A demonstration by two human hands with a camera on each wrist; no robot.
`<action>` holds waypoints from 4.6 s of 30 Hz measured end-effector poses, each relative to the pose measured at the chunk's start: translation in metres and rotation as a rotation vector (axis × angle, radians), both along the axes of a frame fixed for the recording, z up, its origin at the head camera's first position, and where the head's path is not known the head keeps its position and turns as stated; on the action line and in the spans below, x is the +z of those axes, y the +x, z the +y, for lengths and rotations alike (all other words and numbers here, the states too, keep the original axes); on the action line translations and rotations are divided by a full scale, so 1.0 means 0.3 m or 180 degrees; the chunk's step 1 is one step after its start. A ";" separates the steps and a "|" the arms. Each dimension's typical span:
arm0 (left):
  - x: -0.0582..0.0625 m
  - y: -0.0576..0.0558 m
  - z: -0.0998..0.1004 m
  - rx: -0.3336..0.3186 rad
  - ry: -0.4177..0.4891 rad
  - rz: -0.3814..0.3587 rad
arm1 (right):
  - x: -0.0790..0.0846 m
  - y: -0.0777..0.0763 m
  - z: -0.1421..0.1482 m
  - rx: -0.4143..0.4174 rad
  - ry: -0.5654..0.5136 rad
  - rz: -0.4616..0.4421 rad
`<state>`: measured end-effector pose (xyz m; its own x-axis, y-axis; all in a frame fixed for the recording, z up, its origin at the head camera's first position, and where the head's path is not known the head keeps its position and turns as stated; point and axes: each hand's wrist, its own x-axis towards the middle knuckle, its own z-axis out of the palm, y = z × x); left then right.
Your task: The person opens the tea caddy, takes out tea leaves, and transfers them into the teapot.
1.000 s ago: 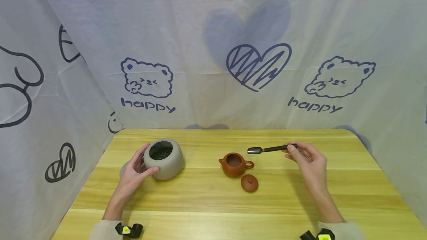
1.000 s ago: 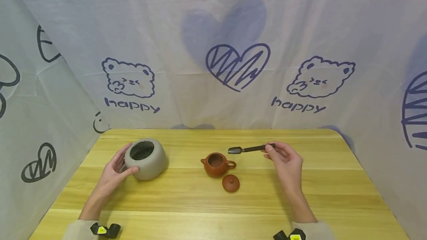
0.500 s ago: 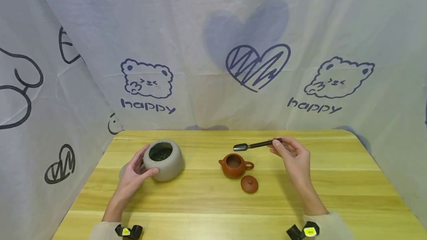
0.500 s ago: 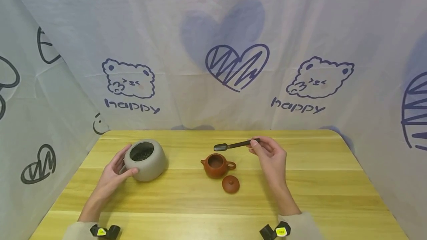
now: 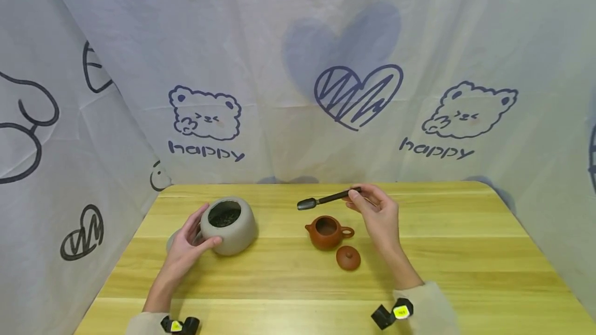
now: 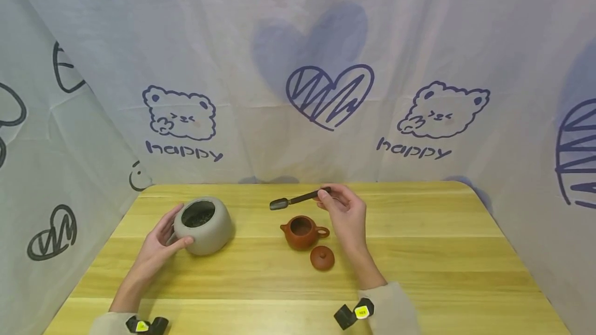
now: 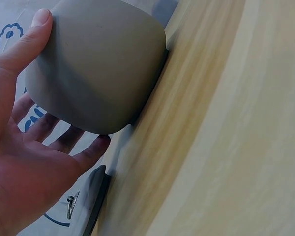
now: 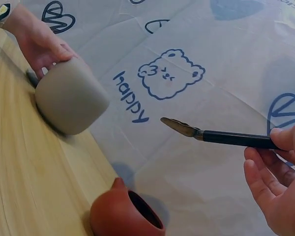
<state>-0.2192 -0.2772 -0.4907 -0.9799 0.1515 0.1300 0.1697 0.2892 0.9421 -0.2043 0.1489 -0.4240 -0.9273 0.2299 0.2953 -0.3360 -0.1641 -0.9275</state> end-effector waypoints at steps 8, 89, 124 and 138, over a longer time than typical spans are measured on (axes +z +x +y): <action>-0.004 0.002 -0.001 0.0004 -0.0048 0.0001 | -0.004 -0.012 -0.078 0.0146 -0.0101 -0.0055; -0.006 0.004 0.001 -0.0013 0.0007 0.0073 | 0.012 -0.168 -0.648 0.0286 0.2763 0.1247; -0.004 0.009 0.003 -0.0006 0.0006 0.0060 | -0.031 -0.189 -0.670 0.0608 0.2889 0.0419; 0.000 0.010 0.005 0.0030 -0.0074 0.0060 | -0.047 -0.187 -0.667 0.0636 0.2188 0.0016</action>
<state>-0.2164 -0.2759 -0.4906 -0.9787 0.1454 0.1449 0.1844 0.3128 0.9318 -0.2605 -0.0510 -0.4380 -0.9305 -0.1840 0.3168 -0.3652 0.3980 -0.8415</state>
